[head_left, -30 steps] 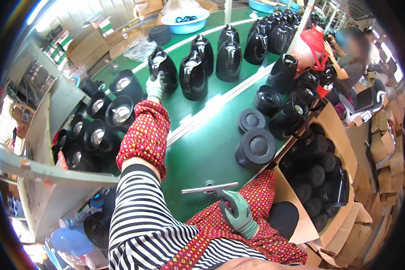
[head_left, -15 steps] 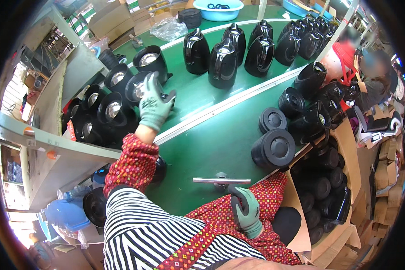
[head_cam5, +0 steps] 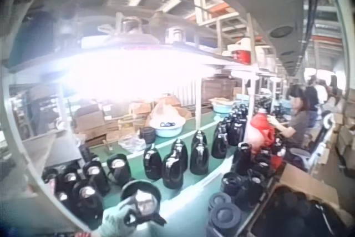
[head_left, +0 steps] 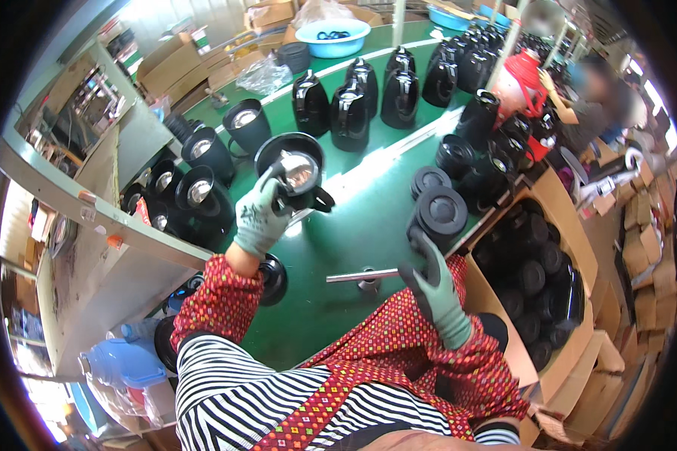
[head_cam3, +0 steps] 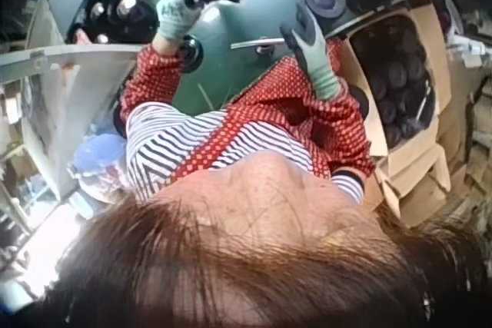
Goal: The person repeatedly picks up black plastic containers and lids from a green table, inserts a metal rod into the container, and secures the lid. The person places the assembled containers into a cardboard box. The process is repeated for multiple units.
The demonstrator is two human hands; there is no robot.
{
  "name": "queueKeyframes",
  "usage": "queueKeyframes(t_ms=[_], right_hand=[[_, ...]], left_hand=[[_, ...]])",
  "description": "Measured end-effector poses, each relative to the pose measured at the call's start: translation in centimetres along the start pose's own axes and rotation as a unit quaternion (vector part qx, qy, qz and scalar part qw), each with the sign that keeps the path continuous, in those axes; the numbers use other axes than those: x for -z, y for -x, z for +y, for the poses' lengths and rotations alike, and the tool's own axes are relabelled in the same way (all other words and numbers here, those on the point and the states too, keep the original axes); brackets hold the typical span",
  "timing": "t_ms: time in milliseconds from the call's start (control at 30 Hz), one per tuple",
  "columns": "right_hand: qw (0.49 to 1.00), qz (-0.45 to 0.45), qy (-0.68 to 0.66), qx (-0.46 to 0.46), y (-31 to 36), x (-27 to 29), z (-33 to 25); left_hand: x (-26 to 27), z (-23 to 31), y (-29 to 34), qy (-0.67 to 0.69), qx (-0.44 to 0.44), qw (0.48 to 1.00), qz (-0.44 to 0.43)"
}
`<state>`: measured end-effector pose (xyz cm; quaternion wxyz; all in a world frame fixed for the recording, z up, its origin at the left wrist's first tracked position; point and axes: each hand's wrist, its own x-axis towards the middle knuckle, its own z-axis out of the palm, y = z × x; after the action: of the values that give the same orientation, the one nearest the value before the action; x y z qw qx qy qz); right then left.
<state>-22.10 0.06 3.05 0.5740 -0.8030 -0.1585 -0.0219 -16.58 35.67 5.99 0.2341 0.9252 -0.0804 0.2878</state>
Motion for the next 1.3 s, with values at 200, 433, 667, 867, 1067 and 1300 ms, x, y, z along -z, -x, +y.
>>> queueKeyframes(t_ms=[200, 433, 667, 867, 1067, 1300], right_hand=[[0.938, -0.042, -0.238, -0.248, -2.6, 1.8, -7.2], [0.9, -0.042, -0.385, -0.201, 5.0, 5.4, -2.9], [0.828, -0.095, -0.527, -0.169, 11.3, 10.7, 4.0], [0.88, -0.279, -0.339, -0.179, 3.5, 8.7, -4.5], [0.968, -0.178, 0.16, -0.071, -5.4, 6.1, -0.5], [0.829, -0.075, 0.552, -0.045, -11.2, 4.9, 7.4]], left_hand=[[2.8, 12.2, 2.6, 0.097, -0.159, 0.975, -0.12], [2.3, 15.6, 5.5, 0.298, -0.239, 0.917, -0.115], [-5.2, 8.8, 9.8, 0.59, 0.174, 0.627, -0.478], [-9.7, 9.8, 15.4, 0.752, 0.231, 0.364, -0.499], [-9.6, 8.9, 14.6, 0.789, 0.302, 0.395, -0.36], [-7.6, 6.5, 14.5, 0.796, 0.332, 0.429, -0.267]])
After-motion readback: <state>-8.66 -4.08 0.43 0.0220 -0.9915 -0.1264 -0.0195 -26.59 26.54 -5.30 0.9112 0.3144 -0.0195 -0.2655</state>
